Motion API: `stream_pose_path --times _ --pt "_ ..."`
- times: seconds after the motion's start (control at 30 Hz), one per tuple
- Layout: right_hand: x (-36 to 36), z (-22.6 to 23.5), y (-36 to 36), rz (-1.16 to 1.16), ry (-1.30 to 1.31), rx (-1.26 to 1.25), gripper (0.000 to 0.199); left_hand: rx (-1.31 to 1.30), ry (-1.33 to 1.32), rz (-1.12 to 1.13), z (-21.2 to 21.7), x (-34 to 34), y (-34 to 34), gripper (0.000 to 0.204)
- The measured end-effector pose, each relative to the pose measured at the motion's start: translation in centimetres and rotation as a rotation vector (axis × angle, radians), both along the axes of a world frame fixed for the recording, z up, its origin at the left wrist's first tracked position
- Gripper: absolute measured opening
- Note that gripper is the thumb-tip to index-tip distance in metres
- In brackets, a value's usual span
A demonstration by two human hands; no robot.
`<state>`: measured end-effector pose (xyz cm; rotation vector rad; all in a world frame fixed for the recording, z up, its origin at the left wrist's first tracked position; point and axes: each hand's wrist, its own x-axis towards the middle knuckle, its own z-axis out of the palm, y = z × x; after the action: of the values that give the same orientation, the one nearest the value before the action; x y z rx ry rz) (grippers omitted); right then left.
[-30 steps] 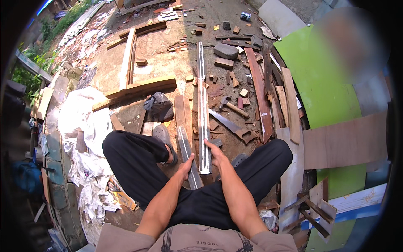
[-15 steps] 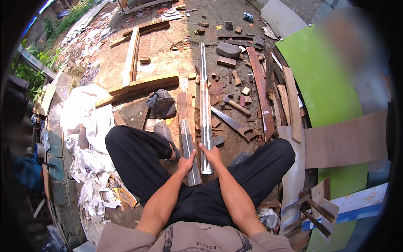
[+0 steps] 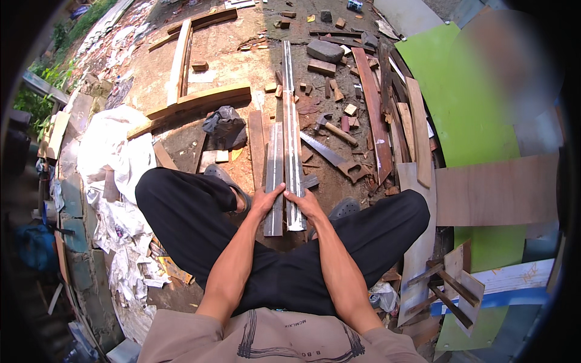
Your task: The person sits on the ground and uses a hammer to strike a long metal bar placed on a wooden plank. They repeatedly hit the bar along its length, occasionally adjusting its position.
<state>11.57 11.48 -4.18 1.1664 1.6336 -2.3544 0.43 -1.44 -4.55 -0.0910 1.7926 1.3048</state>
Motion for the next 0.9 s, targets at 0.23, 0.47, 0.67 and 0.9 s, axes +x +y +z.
stream_pose_path --times 0.23,0.47,0.67,0.9 --pt "0.4 0.1 -0.3 -0.007 -0.022 -0.100 0.066 0.121 -0.081 0.089 0.3 -0.7 0.4 0.067" --pt "-0.2 0.3 -0.8 0.037 -0.006 -0.108 0.066 0.179 -0.055 0.119 -1.7 -2.1 0.0 0.069" --pt "0.3 -0.3 -0.6 0.029 -0.018 -0.087 0.068 0.155 -0.047 0.079 -1.3 -1.9 0.7 0.071" --pt "0.1 -0.5 -1.0 0.057 -0.017 -0.050 0.065 0.140 -0.022 0.120 -2.4 -1.6 0.2 0.067"
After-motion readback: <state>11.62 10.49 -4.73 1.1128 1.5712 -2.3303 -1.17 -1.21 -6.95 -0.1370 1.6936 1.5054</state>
